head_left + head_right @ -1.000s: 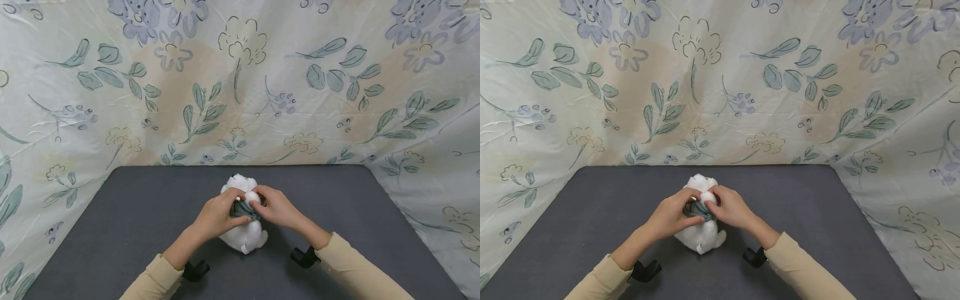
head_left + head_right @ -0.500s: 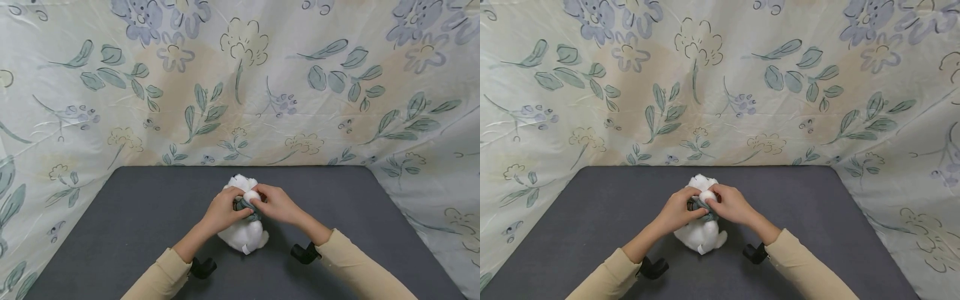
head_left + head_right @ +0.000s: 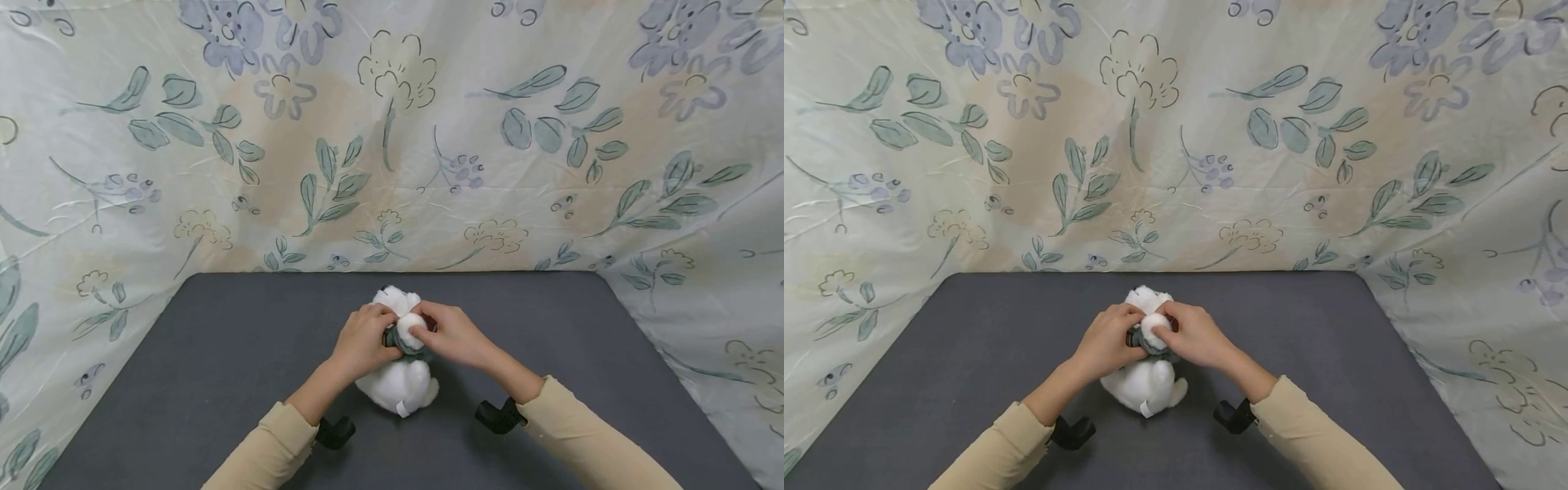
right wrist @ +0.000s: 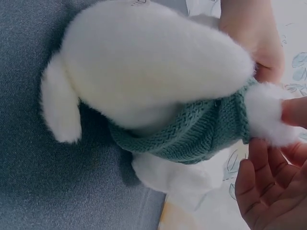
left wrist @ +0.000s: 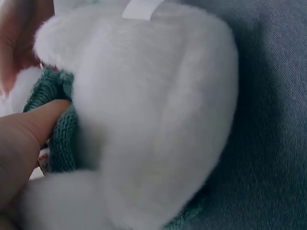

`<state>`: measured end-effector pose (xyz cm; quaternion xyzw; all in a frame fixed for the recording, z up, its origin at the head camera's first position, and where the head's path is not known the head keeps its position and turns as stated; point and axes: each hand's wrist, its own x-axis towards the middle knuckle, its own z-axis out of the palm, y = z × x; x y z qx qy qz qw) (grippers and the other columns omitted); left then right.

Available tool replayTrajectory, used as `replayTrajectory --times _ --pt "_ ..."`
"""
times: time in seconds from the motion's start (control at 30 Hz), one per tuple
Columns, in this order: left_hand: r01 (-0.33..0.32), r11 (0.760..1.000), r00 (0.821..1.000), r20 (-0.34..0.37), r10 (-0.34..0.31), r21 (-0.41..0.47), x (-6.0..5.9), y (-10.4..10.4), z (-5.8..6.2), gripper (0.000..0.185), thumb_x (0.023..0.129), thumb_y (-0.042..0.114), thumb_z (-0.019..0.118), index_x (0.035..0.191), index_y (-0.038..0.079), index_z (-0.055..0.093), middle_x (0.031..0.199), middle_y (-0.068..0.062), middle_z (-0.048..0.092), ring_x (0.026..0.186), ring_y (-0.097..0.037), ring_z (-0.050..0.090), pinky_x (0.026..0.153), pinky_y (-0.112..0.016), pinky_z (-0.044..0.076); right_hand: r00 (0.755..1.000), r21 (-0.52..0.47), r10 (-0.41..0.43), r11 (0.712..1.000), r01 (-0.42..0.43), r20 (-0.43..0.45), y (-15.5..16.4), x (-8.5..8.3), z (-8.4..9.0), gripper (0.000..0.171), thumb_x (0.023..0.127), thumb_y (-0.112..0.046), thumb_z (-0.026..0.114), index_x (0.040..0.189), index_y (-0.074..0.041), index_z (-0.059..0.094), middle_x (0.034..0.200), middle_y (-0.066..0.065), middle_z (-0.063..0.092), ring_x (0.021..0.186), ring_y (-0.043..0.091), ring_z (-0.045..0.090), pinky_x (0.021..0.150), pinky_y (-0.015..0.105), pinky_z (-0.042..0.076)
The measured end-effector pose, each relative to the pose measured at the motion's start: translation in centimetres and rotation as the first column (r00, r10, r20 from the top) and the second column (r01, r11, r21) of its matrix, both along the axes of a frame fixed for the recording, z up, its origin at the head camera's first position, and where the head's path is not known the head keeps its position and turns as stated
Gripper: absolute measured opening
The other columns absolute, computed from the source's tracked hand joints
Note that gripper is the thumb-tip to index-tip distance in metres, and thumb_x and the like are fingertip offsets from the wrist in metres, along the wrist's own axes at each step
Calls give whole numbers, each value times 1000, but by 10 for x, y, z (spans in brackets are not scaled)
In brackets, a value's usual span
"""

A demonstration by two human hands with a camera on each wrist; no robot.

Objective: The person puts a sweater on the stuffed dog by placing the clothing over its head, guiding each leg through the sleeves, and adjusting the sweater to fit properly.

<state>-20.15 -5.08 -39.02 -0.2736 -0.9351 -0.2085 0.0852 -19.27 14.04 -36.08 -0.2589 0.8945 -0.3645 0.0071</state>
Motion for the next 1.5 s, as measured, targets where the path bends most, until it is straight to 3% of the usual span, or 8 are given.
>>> replayTrajectory --times 0.27,0.5,0.63,0.77,1.0,1.2,1.37,1.5 --pt "-43 997 999 -18 42 -63 3 -6 1 46 73 39 75 112 18 64 114 -5 56 110 -28 49 89 -47 39 1000 -5 -10 1000 10 20 1 1 1 6 91 -23 58 96 -20 61 74 -7 55 61 10 49 52 24 42" --pt "99 994 995 -14 -99 55 0 -7 -2 45 74 31 75 113 14 63 121 -6 55 110 -27 50 89 -48 40 999 -18 0 1000 0 33 1 1 -2 10 92 -24 57 99 -19 61 79 -6 58 67 12 52 56 25 45" --pt "176 974 982 47 -184 142 -1 -2 0 42 74 28 75 111 13 63 122 -3 54 111 -23 49 90 -43 41 999 -19 2 1000 -1 32 2 1 -3 10 92 -24 56 100 -19 61 81 -7 58 68 9 53 58 25 45" --pt "194 963 970 111 -218 189 -4 2 4 40 74 24 77 109 9 63 118 -4 55 108 -21 50 88 -41 42 999 -26 7 1000 -6 35 4 1 -4 11 92 -24 56 101 -19 61 82 -7 59 68 8 53 59 26 46" --pt "129 991 991 25 -128 -21 -8 2 1 46 72 36 76 109 11 66 114 -3 54 104 -22 48 87 -43 39 1000 -27 4 1000 -3 30 5 1 -6 9 92 -24 57 100 -21 60 81 -8 57 66 8 51 57 26 45" --pt "52 986 998 -27 -57 -160 -8 -4 -1 54 73 50 71 117 19 64 111 0 50 95 -19 44 78 -35 36 1000 -26 12 1000 -11 13 6 1 -6 9 92 -23 58 99 -19 60 77 -7 56 63 8 50 55 25 44" --pt "-8 977 999 -47 -2 -211 -6 -8 1 55 72 56 68 118 27 63 107 -1 48 88 -18 41 70 -31 31 1000 -37 13 999 -12 13 6 2 -5 8 92 -23 58 98 -19 60 76 -6 55 62 8 50 54 25 44" --pt "-20 983 1000 -26 15 -183 -2 -9 1 57 73 55 68 121 27 60 110 -4 48 90 -21 42 71 -34 33 1000 -45 16 999 -16 -1 6 3 -6 8 91 -22 58 98 -19 60 76 -6 55 62 8 50 54 25 44"
